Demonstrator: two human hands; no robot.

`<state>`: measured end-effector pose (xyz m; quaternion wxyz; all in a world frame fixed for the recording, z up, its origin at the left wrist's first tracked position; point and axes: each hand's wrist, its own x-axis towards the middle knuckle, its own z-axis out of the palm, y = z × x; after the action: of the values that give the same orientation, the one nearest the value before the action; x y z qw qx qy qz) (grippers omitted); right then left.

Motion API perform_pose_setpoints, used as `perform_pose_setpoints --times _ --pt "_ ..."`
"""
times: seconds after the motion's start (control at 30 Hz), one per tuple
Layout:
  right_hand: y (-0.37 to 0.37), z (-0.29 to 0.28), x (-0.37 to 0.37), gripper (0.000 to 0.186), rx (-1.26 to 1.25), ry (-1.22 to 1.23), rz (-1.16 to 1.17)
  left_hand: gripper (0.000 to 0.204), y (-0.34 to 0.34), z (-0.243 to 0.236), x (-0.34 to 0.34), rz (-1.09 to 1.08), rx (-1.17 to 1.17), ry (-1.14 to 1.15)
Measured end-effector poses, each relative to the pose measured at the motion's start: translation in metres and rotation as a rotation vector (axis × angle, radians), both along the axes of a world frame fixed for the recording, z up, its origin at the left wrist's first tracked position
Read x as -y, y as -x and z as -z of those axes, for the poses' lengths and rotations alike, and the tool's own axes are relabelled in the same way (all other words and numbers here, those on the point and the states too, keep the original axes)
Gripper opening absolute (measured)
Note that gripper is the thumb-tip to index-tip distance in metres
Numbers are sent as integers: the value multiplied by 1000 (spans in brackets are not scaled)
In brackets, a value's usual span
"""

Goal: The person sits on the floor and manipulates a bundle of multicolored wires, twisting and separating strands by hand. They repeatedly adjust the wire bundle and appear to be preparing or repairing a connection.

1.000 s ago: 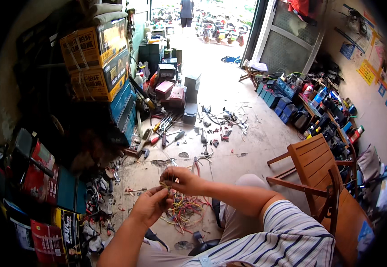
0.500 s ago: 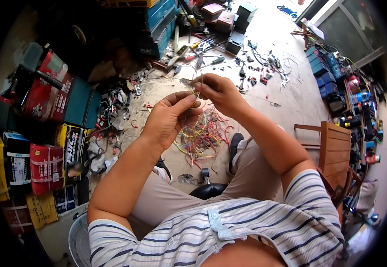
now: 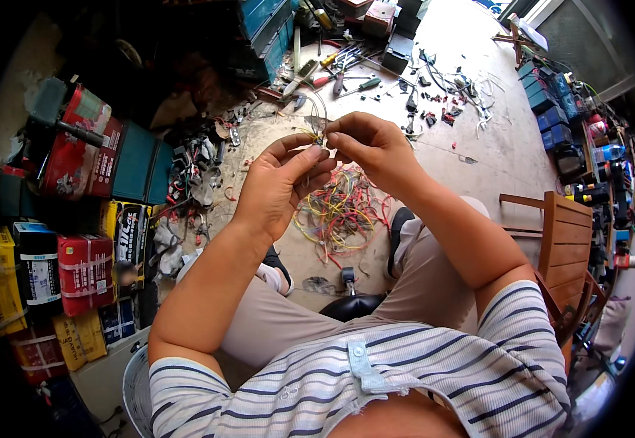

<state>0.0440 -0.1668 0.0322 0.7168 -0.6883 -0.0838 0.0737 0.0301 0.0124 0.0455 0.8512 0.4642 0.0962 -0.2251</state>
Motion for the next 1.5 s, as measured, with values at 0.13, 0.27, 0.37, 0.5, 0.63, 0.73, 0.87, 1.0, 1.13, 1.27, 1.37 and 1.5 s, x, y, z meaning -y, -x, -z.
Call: perform_pose_setpoints --times 0.13,0.27,0.37,0.5,0.63,0.73,0.87,1.0,1.13,1.27,1.37,1.5 --pt "6 -2 -7 18 110 56 58 21 1 0 1 -22 13 -13" --pt "8 -11 -8 13 226 315 60 21 3 4 0 -33 15 -5" --pt "9 -7 -9 12 288 354 74 21 3 5 -1 -33 15 -4" --pt "10 -5 -9 12 283 364 128 21 2 2 -1 -61 31 -28" --pt "9 1 -13 12 238 202 164 21 3 -1 -1 -57 30 -44" --pt "11 1 -13 13 293 237 153 21 4 0 -1 -63 26 -29" --pt "14 -4 -12 13 432 386 129 20 5 2 -2 -65 21 -23" --pt "14 -3 -13 12 492 435 116 20 6 1 -3 -69 0 -29" --pt "13 -1 -12 12 482 409 96 19 6 4 -5 -62 -4 -30" --pt "10 0 -10 12 406 376 106 18 7 4 -4 -73 -10 -47" --pt "8 -3 -8 12 405 315 121 19 7 7 -4 -72 -3 -73" --pt "8 -9 -7 13 433 292 88 20 8 7 -1 -34 15 -127"
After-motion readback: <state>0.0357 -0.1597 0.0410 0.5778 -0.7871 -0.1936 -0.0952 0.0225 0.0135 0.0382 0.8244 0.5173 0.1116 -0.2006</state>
